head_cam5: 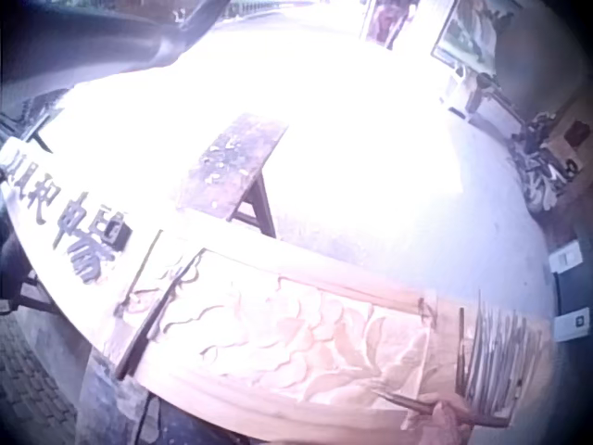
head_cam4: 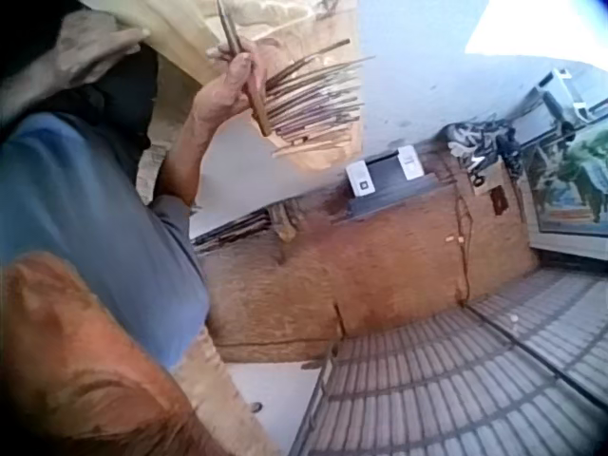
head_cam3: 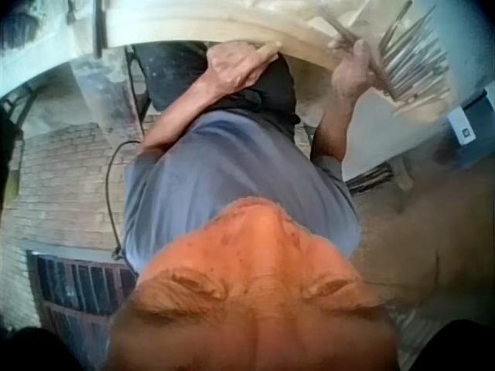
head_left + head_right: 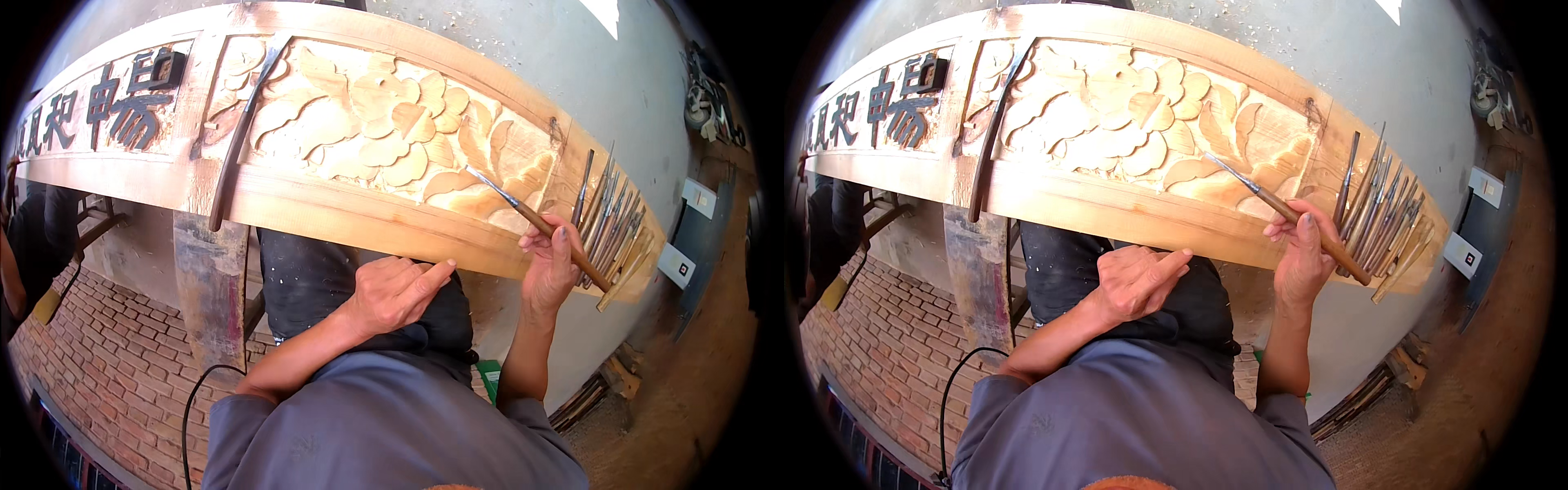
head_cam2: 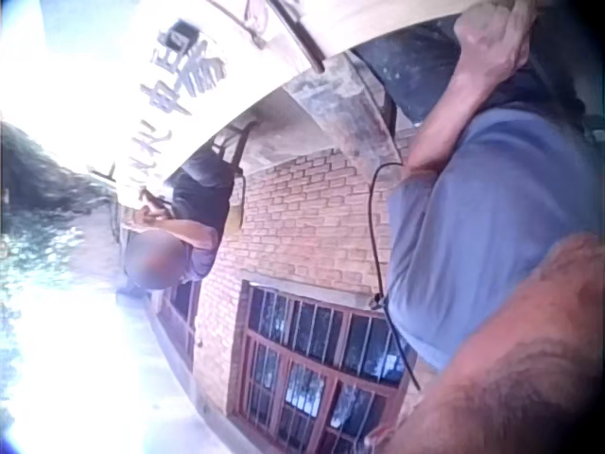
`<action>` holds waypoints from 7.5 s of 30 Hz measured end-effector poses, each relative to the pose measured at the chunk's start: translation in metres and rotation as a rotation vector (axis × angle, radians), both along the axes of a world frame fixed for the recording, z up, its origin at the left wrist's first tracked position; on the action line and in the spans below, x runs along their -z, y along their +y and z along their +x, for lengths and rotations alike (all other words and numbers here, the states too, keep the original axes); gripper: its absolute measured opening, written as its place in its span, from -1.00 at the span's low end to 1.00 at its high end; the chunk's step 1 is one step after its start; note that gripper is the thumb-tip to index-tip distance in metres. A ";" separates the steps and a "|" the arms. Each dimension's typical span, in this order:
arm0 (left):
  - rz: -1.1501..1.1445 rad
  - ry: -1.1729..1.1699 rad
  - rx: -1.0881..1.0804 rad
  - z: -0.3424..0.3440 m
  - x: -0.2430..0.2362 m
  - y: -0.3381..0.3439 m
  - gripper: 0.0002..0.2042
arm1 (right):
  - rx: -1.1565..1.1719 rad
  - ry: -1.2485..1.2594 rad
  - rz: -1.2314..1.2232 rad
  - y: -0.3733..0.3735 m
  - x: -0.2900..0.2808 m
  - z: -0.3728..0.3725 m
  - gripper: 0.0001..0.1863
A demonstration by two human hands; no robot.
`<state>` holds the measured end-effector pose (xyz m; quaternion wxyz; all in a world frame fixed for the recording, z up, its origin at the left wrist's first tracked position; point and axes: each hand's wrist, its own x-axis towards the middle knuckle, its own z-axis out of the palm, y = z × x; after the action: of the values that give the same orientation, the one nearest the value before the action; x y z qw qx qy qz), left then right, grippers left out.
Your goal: The person carves a floral design into a long wooden board using a chisel, periodically switching between different chisels and gouges from a rack.
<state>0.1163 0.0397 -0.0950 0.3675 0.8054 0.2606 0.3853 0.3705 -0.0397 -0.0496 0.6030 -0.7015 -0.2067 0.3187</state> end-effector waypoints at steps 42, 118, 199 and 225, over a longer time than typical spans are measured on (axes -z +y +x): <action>0.112 0.050 0.007 0.053 0.016 0.021 -0.57 | -0.653 -0.631 -0.093 0.007 -0.055 -0.006 -0.75; 0.017 0.105 0.013 0.067 0.010 0.024 -0.43 | -0.627 -0.435 -0.192 0.040 -0.062 0.008 -0.79; 0.087 0.118 0.014 0.057 0.012 0.024 -0.55 | -0.582 -0.861 -0.026 0.005 -0.047 -0.053 -0.71; 0.029 0.111 -0.024 0.059 0.013 0.023 -0.50 | -0.548 -0.859 -0.129 0.007 -0.045 -0.062 -0.76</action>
<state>0.1748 0.0629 -0.1079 0.3362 0.8275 0.2845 0.3482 0.3081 -0.0325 -0.0046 0.3134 -0.7249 -0.5922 0.1602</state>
